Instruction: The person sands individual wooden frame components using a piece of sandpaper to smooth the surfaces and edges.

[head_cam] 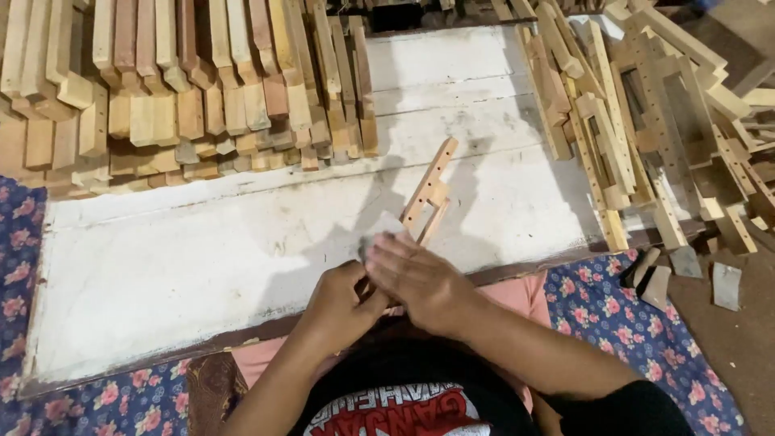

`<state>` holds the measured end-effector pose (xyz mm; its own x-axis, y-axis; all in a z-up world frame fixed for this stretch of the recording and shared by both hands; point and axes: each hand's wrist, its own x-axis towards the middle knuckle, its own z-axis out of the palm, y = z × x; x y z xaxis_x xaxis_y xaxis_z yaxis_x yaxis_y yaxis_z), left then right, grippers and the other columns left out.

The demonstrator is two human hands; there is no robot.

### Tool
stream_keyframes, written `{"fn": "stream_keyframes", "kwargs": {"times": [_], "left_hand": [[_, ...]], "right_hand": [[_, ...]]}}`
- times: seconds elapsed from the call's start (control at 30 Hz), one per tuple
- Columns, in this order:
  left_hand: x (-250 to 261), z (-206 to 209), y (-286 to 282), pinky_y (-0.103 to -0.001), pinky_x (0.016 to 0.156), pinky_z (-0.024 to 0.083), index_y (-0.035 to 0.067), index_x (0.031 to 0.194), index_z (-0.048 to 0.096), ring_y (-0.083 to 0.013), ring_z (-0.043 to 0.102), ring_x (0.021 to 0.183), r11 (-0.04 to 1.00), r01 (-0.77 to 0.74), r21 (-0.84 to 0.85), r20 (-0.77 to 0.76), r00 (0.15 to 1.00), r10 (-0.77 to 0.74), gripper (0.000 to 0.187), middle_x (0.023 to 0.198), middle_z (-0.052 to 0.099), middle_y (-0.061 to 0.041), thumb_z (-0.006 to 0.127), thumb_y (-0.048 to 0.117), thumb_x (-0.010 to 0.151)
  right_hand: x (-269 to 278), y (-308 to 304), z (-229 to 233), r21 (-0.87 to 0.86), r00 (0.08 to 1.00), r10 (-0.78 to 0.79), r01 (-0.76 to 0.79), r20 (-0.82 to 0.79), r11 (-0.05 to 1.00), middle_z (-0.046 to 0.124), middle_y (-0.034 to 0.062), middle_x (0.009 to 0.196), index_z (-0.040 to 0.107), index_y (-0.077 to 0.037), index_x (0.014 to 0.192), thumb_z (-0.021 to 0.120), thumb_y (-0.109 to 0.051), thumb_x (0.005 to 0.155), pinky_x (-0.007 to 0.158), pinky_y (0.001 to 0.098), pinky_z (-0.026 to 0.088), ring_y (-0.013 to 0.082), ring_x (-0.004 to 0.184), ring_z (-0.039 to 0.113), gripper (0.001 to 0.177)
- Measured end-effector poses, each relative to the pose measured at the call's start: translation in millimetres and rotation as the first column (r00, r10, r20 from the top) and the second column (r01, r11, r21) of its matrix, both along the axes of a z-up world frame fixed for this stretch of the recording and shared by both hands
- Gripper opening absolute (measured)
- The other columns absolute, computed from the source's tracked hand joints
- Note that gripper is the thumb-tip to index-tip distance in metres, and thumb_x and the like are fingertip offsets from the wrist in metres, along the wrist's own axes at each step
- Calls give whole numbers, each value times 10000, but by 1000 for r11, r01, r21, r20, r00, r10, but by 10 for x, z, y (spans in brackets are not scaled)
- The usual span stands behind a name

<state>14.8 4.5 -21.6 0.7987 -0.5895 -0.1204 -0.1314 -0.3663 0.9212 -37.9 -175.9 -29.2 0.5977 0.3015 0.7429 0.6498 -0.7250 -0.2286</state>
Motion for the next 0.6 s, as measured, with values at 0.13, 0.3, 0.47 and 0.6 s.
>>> {"fn": "stream_keyframes", "kwargs": {"times": [0.13, 0.3, 0.47, 0.6], "left_hand": [[-134, 242, -7, -300, 472, 486, -48, 898, 749, -193, 666, 609, 1000, -20, 2, -1, 1000, 20, 208, 671, 708, -184, 707, 150, 849], [-131, 317, -66, -371, 537, 550, -52, 1047, 770, -269, 748, 721, 999, 52, -9, 46, 998, -52, 306, 832, 769, -226, 685, 169, 853], [-37, 60, 4, -390, 556, 569, -80, 1098, 725, -329, 733, 745, 1000, 2, 22, 40, 999, -3, 343, 839, 748, -223, 679, 171, 869], [-56, 245, -51, -417, 566, 581, -53, 1263, 682, -334, 761, 806, 998, 39, 48, 128, 991, -45, 480, 922, 756, -244, 705, 185, 847]], "right_hand": [[215, -389, -233, 36, 1000, 6, -5, -30, 999, 709, 123, 1290, 746, -45, 1196, 529, -62, 1047, 1117, 458, 487, 302, 1210, 666, 263], [702, -1191, -298, -19, 970, -242, 242, -1, 970, 629, 170, 1404, 663, 3, 1355, 628, -102, 1025, 1227, 452, 320, 325, 1357, 530, 348], [95, -217, -228, 16, 987, 46, -44, -152, 999, 621, 164, 1405, 660, -39, 1331, 680, -193, 965, 1208, 514, 337, 366, 1345, 537, 398], [582, -237, 797, -297, 318, -426, 381, -847, 876, 460, -107, 1378, 564, -277, 1266, 380, -311, 1023, 1224, 458, 277, 188, 1344, 345, 307]]}}
